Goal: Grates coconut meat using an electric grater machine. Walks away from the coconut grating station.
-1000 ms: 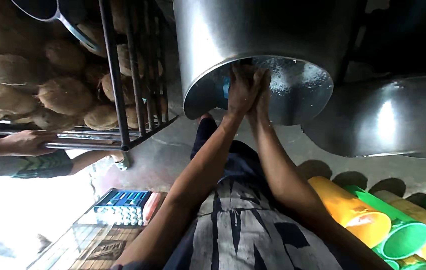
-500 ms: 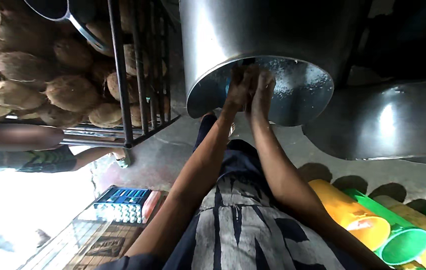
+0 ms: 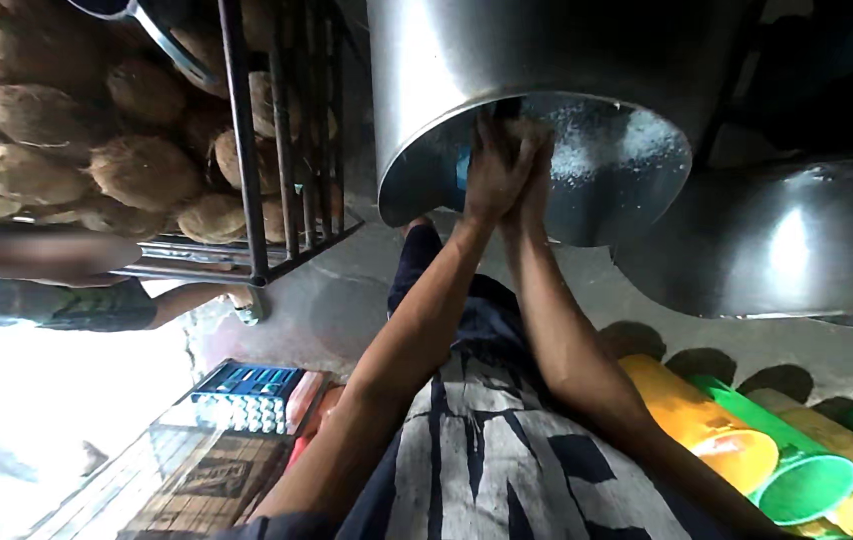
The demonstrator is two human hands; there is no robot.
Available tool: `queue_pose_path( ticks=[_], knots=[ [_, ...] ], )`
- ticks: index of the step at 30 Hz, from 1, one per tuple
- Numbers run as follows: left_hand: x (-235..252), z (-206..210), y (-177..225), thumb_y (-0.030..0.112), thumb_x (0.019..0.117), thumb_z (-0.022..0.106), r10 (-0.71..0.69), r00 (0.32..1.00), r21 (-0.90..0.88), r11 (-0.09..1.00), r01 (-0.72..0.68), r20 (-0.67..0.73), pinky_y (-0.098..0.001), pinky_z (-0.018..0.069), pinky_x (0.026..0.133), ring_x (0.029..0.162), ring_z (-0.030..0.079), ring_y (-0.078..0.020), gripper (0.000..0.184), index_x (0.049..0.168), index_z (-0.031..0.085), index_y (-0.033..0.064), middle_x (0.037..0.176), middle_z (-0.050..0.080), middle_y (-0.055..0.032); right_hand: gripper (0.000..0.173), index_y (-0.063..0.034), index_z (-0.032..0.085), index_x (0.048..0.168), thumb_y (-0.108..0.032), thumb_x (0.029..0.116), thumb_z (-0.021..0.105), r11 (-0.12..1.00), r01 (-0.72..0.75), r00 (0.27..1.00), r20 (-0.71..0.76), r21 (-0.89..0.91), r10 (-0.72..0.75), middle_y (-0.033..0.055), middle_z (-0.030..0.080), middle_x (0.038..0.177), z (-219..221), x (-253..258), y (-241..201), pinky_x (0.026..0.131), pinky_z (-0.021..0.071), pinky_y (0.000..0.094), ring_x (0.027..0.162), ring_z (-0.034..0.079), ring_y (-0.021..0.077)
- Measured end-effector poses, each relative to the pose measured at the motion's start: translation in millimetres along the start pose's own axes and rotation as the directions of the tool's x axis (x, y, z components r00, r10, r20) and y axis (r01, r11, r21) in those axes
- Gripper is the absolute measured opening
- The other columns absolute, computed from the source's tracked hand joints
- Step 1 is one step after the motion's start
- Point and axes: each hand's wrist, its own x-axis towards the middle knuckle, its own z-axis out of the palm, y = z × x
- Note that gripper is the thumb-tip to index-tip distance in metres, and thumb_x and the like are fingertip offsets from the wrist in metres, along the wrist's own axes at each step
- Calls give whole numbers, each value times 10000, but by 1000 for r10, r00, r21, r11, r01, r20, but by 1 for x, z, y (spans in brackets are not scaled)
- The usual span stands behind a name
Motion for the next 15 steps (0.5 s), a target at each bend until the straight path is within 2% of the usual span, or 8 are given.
queue_pose_path(
  ticks=[1, 3, 6, 10, 15],
  knots=[
    [15, 21, -21, 488, 1030, 506, 54, 995, -187, 980, -70, -90, -480, 485, 1082, 1343, 532, -366, 817, 1566, 257, -76, 1523, 419, -310, 482, -42, 452, 1444, -371, 1122, 311, 998, 10, 1000, -19, -67, -11, 132, 601, 1337, 2, 0, -2, 1052, 511, 446, 1228, 599, 224],
    [31, 29, -33, 597, 984, 534, 12, 1000, -346, 938, -10, 4, -501, 446, 1120, 1395, 483, -340, 944, 1612, 156, 2, 1582, 353, -267, 472, -23, 446, 1447, -349, 1115, 365, 979, 37, 998, -50, -201, -48, 131, 597, 1336, 4, -2, -6, 1044, 522, 419, 1221, 602, 207],
    [35, 29, -36, 632, 979, 521, -14, 999, -402, 915, 31, 47, -475, 385, 1177, 1460, 408, -300, 975, 1626, 124, 21, 1627, 298, -234, 451, -22, 450, 1425, -335, 1103, 418, 989, 42, 995, -81, -139, -53, 129, 610, 1309, 9, -3, -6, 1035, 525, 418, 1202, 613, 203],
    [37, 30, -43, 618, 993, 513, -36, 994, -444, 892, 80, 107, -495, 394, 1173, 1453, 424, -283, 947, 1641, 89, 73, 1629, 312, -208, 473, -23, 399, 1466, -308, 1093, 459, 992, 18, 989, -142, -124, -36, 133, 610, 1307, 14, -5, -5, 1031, 530, 414, 1192, 618, 203],
    [44, 34, -56, 561, 1008, 526, 0, 994, -533, 844, 57, 106, -457, 357, 1203, 1454, 420, -269, 919, 1630, 102, 33, 1601, 356, -224, 549, -30, 282, 1504, -305, 1083, 503, 989, -32, 976, -216, -144, 0, 139, 606, 1273, 26, -8, -4, 990, 554, 398, 1136, 641, 201]
  ],
)
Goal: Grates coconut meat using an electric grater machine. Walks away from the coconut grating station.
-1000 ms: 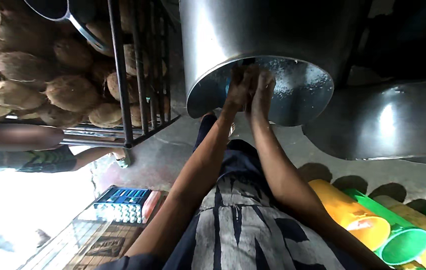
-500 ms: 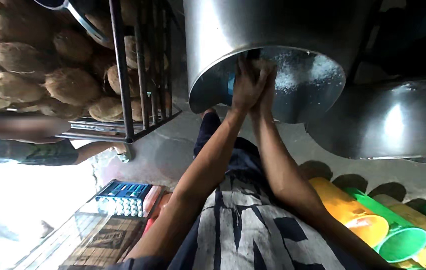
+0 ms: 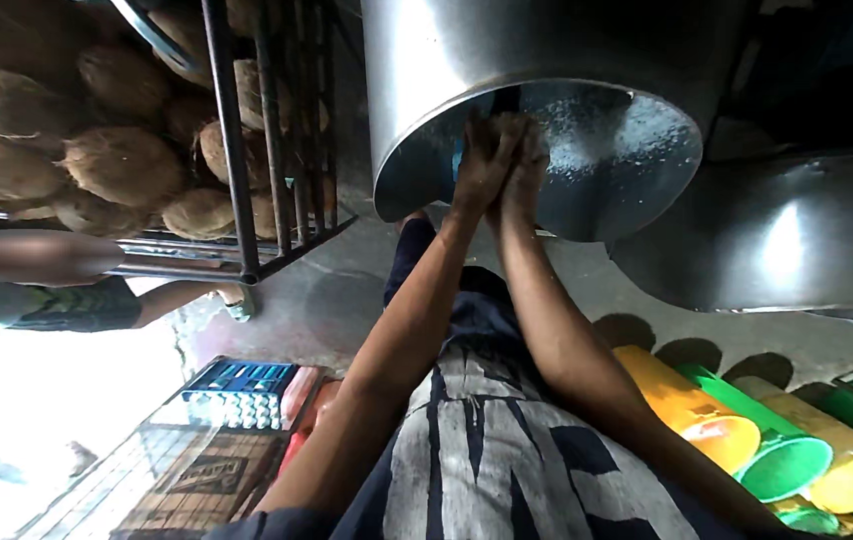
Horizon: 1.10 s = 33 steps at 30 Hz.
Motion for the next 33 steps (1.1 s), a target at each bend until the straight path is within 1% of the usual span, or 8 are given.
queue_pose_path(
  ticks=[8, 11, 17, 20, 22, 25, 29, 33],
  knots=[
    [6, -3, -11, 510, 1012, 567, -11, 1000, -160, 987, 11, 2, -401, 387, 1188, 1404, 476, -217, 865, 1614, 170, 32, 1540, 446, -199, 718, -85, 185, 1560, -386, 1041, 580, 995, -8, 996, -94, -99, -1, 135, 564, 1349, 7, 0, 6, 1000, 556, 381, 1170, 628, 187],
    [6, -5, -15, 481, 1022, 562, 4, 1000, -191, 982, -2, 10, -391, 340, 1217, 1450, 424, -222, 867, 1622, 142, 16, 1582, 395, -207, 881, -133, 16, 1626, -376, 1025, 613, 994, -5, 996, -86, -112, -5, 155, 465, 1499, 7, -1, 11, 1064, 519, 389, 1284, 574, 211],
    [0, -16, -15, 351, 1078, 492, 21, 1000, -357, 934, -23, -8, -316, 459, 1103, 1293, 552, -135, 593, 1541, 357, 7, 1455, 536, -155, 944, -67, 14, 1605, -260, 984, 697, 965, 74, 992, -83, -252, -97, 204, 518, 1390, 15, -4, 13, 981, 570, 378, 1174, 629, 211],
    [-13, -27, -26, 416, 1108, 359, -98, 990, -616, 775, 140, 102, -298, 562, 812, 933, 633, -92, 431, 1358, 552, 122, 1090, 655, -24, 1131, -36, -15, 1611, -229, 869, 816, 890, 197, 980, 59, -410, -190, 248, 391, 1520, -3, -10, 18, 1071, 505, 375, 1317, 527, 241],
    [-31, -31, -31, 568, 1082, 225, -148, 969, -807, 537, 246, 197, -362, 580, 781, 867, 648, -126, 569, 1135, 599, 143, 932, 661, -16, 1228, -10, -30, 1621, -285, 819, 858, 777, 350, 935, 253, -523, -250, 261, 226, 1639, -31, -34, 20, 1197, 384, 384, 1473, 376, 269],
    [-49, -32, -52, 701, 1017, 198, -233, 946, -889, 348, 299, 227, -444, 584, 840, 982, 668, -182, 690, 1198, 601, 172, 1044, 686, -45, 1017, -80, 117, 1627, -290, 889, 785, 837, 296, 930, 339, -461, -142, 142, 352, 1607, -69, -63, 13, 1148, 440, 382, 1419, 445, 198],
    [-63, -38, -77, 689, 996, 237, -326, 911, -880, 314, 358, 254, -491, 583, 811, 976, 676, -216, 657, 1167, 637, 197, 1044, 706, -57, 387, -21, 511, 1315, -215, 1005, 635, 977, -5, 998, -62, -213, -8, 99, 645, 1143, -71, -20, 24, 883, 589, 384, 1025, 656, 176],
    [-73, -53, -87, 668, 1021, 209, -221, 933, -883, 318, 344, 284, -477, 589, 846, 969, 701, -222, 716, 1107, 690, 144, 1014, 734, -85, 554, -249, 297, 1604, -283, 1082, 479, 934, -235, 953, 124, -270, 275, 69, 465, 1539, -87, 24, 44, 978, 545, 488, 1319, 544, 260]
  ],
)
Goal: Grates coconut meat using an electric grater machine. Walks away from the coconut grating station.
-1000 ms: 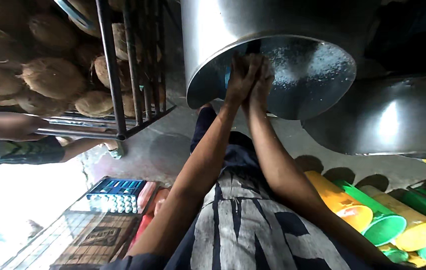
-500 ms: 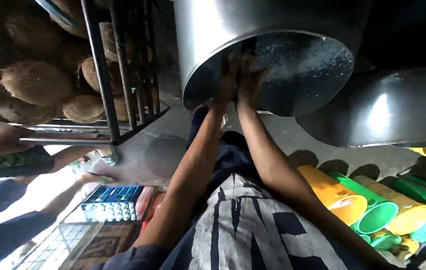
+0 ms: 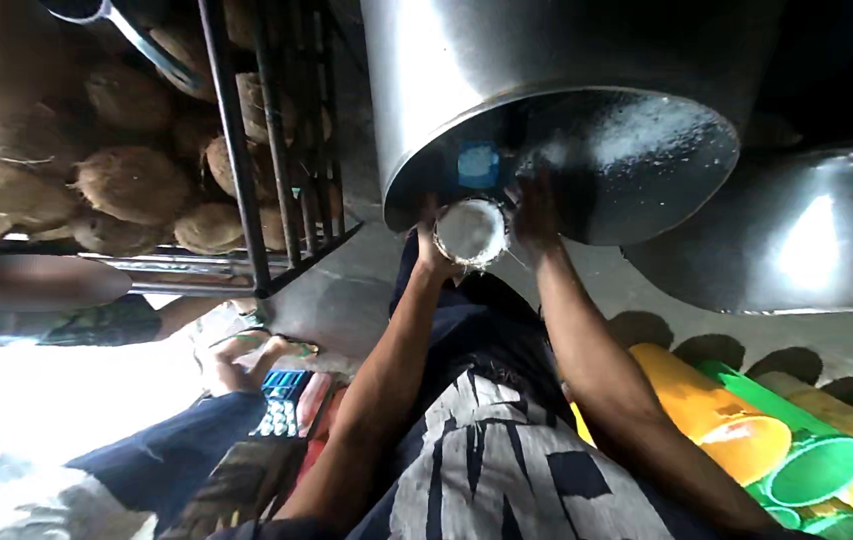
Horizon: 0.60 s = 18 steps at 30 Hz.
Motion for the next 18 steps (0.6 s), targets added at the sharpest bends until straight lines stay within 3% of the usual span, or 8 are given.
queue_pose_path(
  ticks=[1, 3, 5, 7, 8, 11, 15, 18],
  knots=[
    [-1, -4, 2, 657, 1029, 212, 25, 1000, 14, 1000, -25, 18, -469, 592, 853, 975, 704, -214, 709, 1103, 697, 146, 1015, 739, -81, 592, -302, 224, 1631, -303, 1086, 457, 1000, 10, 996, 93, -1, -10, 44, 388, 1606, -8, -8, 1, 1013, 531, 524, 1388, 495, 278],
    [-3, -7, 7, 645, 1032, 216, 37, 999, -7, 999, -37, 11, -456, 594, 851, 975, 704, -203, 688, 1114, 698, 160, 1016, 740, -68, 643, -265, 207, 1645, -353, 1072, 486, 979, 151, 967, 227, -137, -117, 1, 333, 1652, -19, -46, -3, 1092, 498, 466, 1441, 444, 211],
    [-14, -2, 9, 610, 1039, 127, 11, 996, 2, 1000, -10, -93, -407, 603, 763, 889, 702, -165, 676, 1071, 656, 190, 938, 729, -32, 889, -110, 156, 1642, -397, 956, 643, 856, 364, 910, 337, -367, -243, 107, 313, 1650, -20, -87, 4, 1131, 461, 390, 1455, 414, 195],
    [-18, 5, 10, 531, 1054, 46, -29, 985, 41, 999, 36, -172, -359, 600, 705, 815, 692, -137, 665, 1042, 613, 185, 870, 713, -11, 1188, 15, 129, 1615, -507, 793, 810, 703, 517, 842, 441, -489, -312, 228, 295, 1632, -10, -104, 13, 1171, 418, 397, 1475, 388, 251],
    [-17, 11, 10, 521, 1059, 45, -61, 977, 43, 997, 71, -204, -360, 592, 699, 808, 683, -139, 658, 1048, 605, 174, 863, 702, -15, 1231, 39, 131, 1609, -459, 753, 862, 678, 538, 833, 439, -501, -336, 253, 317, 1613, -4, -104, 17, 1179, 403, 403, 1465, 405, 268],
    [-8, 28, 10, 512, 1077, 148, -77, 963, 49, 994, 93, -259, -406, 575, 749, 882, 663, -172, 564, 1108, 597, 172, 937, 679, -31, 1163, 22, 168, 1610, -366, 774, 878, 733, 493, 867, 335, -469, -369, 251, 394, 1571, 1, -94, 26, 1133, 455, 399, 1408, 483, 268],
    [2, 37, 6, 509, 1086, 286, 65, 953, 114, 993, -32, -297, -443, 565, 824, 957, 653, -191, 490, 1150, 608, 145, 1015, 674, -49, 1017, -52, 251, 1599, -322, 815, 840, 856, 369, 921, 265, -363, -284, 137, 497, 1502, 0, -91, 17, 1087, 493, 329, 1328, 537, 146],
    [-4, 48, 5, 560, 1079, 285, 219, 958, 487, 867, -103, -187, -312, 548, 724, 794, 599, -83, 487, 1144, 594, 190, 895, 616, 34, 834, -130, 313, 1586, -213, 888, 762, 966, 218, 965, 179, -136, -193, 78, 553, 1437, 13, -86, 5, 1018, 542, 365, 1226, 600, 152]
  ],
)
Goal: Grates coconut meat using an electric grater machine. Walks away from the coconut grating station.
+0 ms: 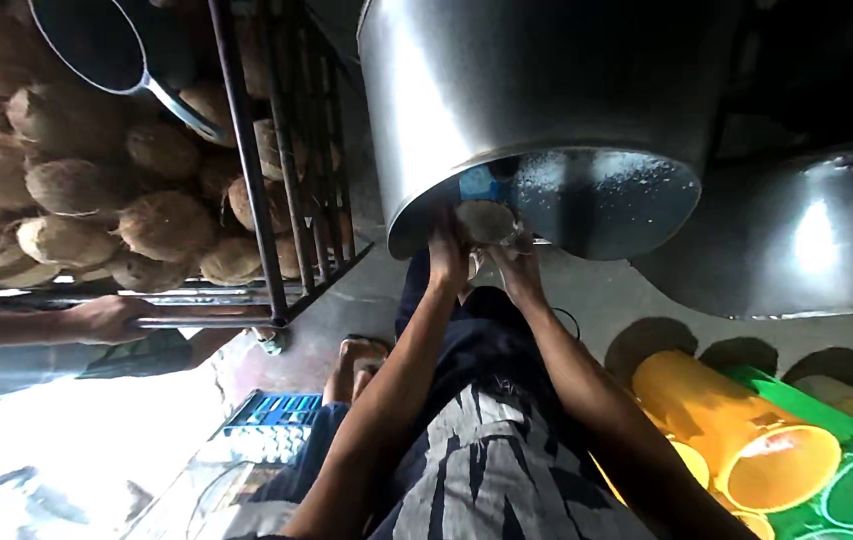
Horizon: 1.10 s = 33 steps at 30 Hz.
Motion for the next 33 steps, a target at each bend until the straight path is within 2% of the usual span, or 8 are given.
queue_pose_path(
  ticks=[2, 4, 6, 9, 18, 21, 27, 33],
  knots=[
    [-4, 5, 16, 531, 1066, 407, 117, 982, 282, 947, -155, 146, -316, 545, 857, 948, 619, -75, 516, 1427, 486, 171, 1099, 647, 0, 752, -126, 350, 1550, -244, 923, 748, 977, -34, 999, -23, 212, 40, 70, 592, 1379, 13, 18, -12, 1012, 555, 391, 1186, 627, 171],
    [6, 23, 35, 400, 1066, 499, 209, 946, 388, 873, -295, 248, -322, 537, 988, 1107, 628, -82, 567, 1514, 389, 69, 1259, 635, -57, 473, -68, 451, 1424, -191, 1000, 622, 909, -14, 997, -65, 416, 45, 77, 650, 1203, 28, 39, -31, 958, 576, 379, 1072, 662, 168],
    [21, 41, 43, 309, 1076, 502, 311, 901, 437, 795, -420, 302, -311, 538, 973, 1086, 632, -87, 422, 1373, 513, 8, 1192, 653, -84, 270, -61, 528, 1281, -229, 1072, 494, 838, 21, 993, -106, 546, 44, 54, 658, 1062, 37, 57, -46, 905, 580, 356, 973, 663, 143],
    [39, 57, 42, 239, 1078, 485, 358, 854, 519, 682, -515, 377, -325, 458, 1076, 1197, 588, -145, 384, 1335, 558, -38, 1262, 628, -171, 294, -55, 572, 1249, -275, 1095, 453, 801, 84, 973, -222, 592, 62, 60, 681, 1059, 44, 64, -52, 908, 577, 356, 990, 672, 147],
    [56, 52, 37, 285, 1082, 491, 335, 828, 514, 661, -547, 451, -318, 477, 1056, 1165, 597, -164, 478, 1414, 442, -56, 1247, 605, -191, 227, -71, 590, 1165, -263, 1075, 509, 771, 77, 958, -261, 632, 119, 38, 661, 955, 46, 70, -40, 775, 588, 300, 851, 660, 119],
    [60, 48, 32, 242, 1082, 464, 437, 779, 439, 651, -619, 450, -276, 504, 982, 1057, 608, -106, 403, 1329, 501, -75, 1135, 622, -151, 239, -74, 571, 1210, -265, 1070, 531, 801, 37, 957, -252, 597, 143, 44, 661, 989, 48, 67, -44, 792, 589, 308, 878, 664, 128],
    [34, 63, 26, 385, 1080, 469, 309, 891, 533, 718, -447, 331, -373, 494, 1072, 1224, 591, -176, 594, 1500, 341, -15, 1354, 571, -184, 265, -59, 591, 1227, -261, 1081, 502, 880, 54, 946, -306, 472, 106, 50, 677, 1025, 33, 52, -57, 854, 584, 344, 934, 668, 135],
    [50, 64, 20, 384, 1075, 480, 330, 869, 530, 693, -488, 368, -381, 371, 1189, 1409, 450, -221, 748, 1596, 131, -24, 1556, 387, -245, 316, -59, 559, 1286, -294, 1080, 507, 886, 49, 937, -329, 460, 119, 45, 664, 993, 34, 61, -50, 794, 585, 315, 867, 659, 116]
  ],
)
